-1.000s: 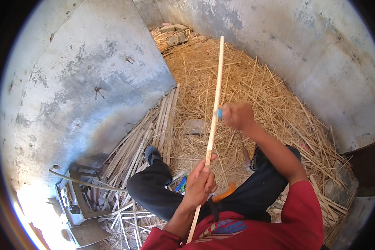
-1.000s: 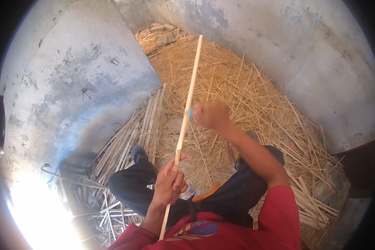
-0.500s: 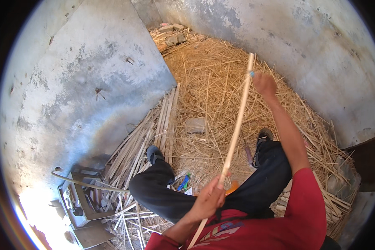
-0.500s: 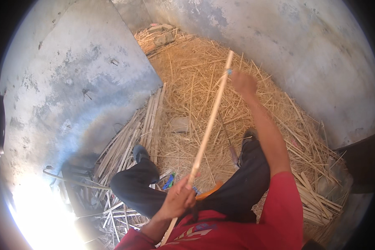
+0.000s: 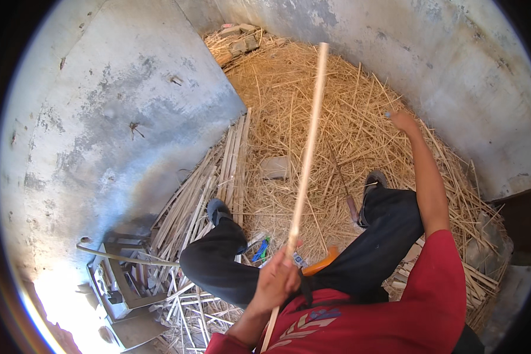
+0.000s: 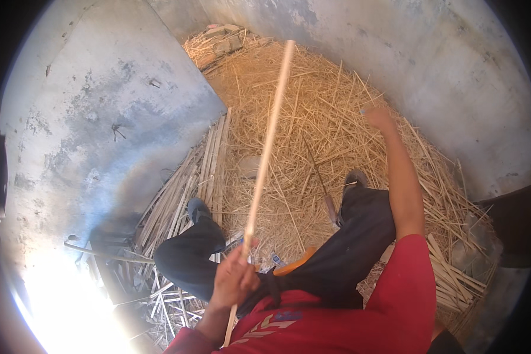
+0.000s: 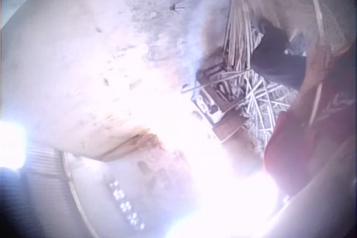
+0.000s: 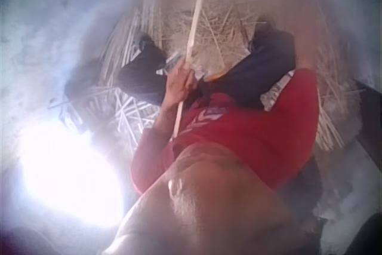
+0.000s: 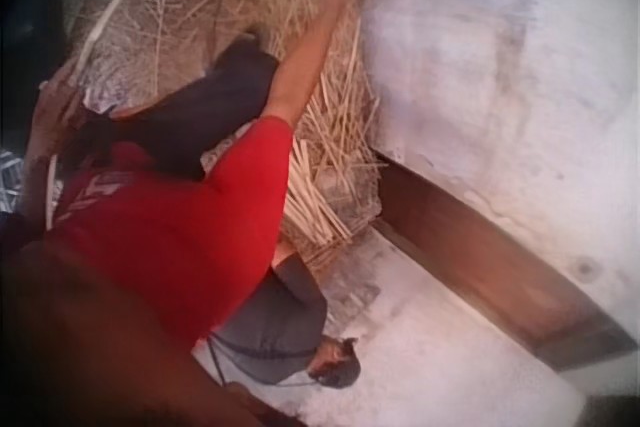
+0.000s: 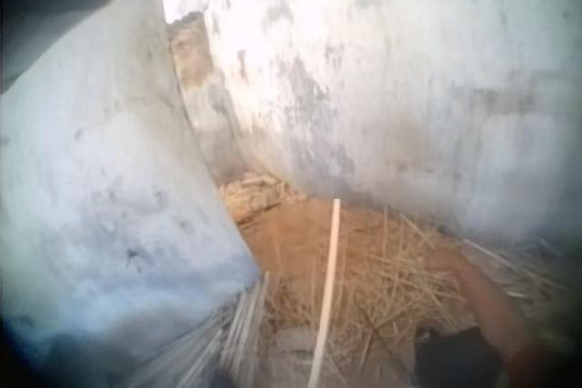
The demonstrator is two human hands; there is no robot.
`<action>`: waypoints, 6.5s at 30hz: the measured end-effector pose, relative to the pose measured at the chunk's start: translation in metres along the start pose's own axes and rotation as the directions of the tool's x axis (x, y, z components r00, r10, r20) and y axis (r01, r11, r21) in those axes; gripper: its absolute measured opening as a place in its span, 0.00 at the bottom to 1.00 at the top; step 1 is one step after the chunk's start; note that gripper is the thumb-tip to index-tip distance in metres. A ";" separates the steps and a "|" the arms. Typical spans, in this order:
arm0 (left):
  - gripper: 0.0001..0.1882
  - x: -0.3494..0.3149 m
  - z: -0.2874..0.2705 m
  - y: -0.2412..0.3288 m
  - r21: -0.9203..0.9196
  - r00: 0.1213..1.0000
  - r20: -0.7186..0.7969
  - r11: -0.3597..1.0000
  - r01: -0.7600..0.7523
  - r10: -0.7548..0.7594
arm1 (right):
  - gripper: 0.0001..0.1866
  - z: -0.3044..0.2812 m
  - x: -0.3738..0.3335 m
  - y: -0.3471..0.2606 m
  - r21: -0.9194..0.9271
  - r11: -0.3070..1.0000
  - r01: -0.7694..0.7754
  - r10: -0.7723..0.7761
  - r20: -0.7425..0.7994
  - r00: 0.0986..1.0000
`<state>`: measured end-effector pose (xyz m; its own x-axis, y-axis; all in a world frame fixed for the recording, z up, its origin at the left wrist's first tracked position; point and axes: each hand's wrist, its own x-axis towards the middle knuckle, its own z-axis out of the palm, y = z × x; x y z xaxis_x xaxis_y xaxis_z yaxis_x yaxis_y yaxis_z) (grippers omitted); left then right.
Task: The person sits on a straw-covered floor and uses a small knife to peel the outer layer from a long bamboo strip. The person holds the strip with the left hand and scrapes along its length with the knife in the right hand, rotating the strip to work different sides.
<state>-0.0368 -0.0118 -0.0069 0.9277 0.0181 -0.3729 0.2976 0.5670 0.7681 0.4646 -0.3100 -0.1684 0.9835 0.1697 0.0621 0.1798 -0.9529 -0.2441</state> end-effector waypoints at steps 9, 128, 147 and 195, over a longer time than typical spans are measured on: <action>0.24 0.040 -0.001 0.024 -0.079 0.995 -0.058 0.993 -0.091 0.086 | 0.22 -0.111 -0.184 -0.235 0.434 0.762 0.481 -0.552 0.046 0.833; 0.10 0.034 0.026 0.022 -0.535 0.990 0.077 0.832 0.142 -0.120 | 0.22 -0.065 -0.177 -0.264 0.333 0.704 0.628 -0.581 -0.238 0.778; 0.12 -0.014 0.036 -0.015 -0.154 0.901 0.280 0.911 0.382 -0.331 | 0.30 -0.087 0.026 -0.099 0.253 0.967 0.019 0.047 -0.251 0.967; 0.10 0.013 0.009 0.016 0.129 0.996 -0.029 0.988 -0.086 0.090 | 0.24 -0.074 -0.182 -0.268 0.355 0.590 0.726 -0.587 -0.429 0.687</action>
<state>-0.0175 -0.0102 0.0052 0.9439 0.0928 -0.3169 0.2435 0.4525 0.8579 0.2362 -0.1044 -0.0427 0.5623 0.5679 0.6011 0.8259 -0.3495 -0.4424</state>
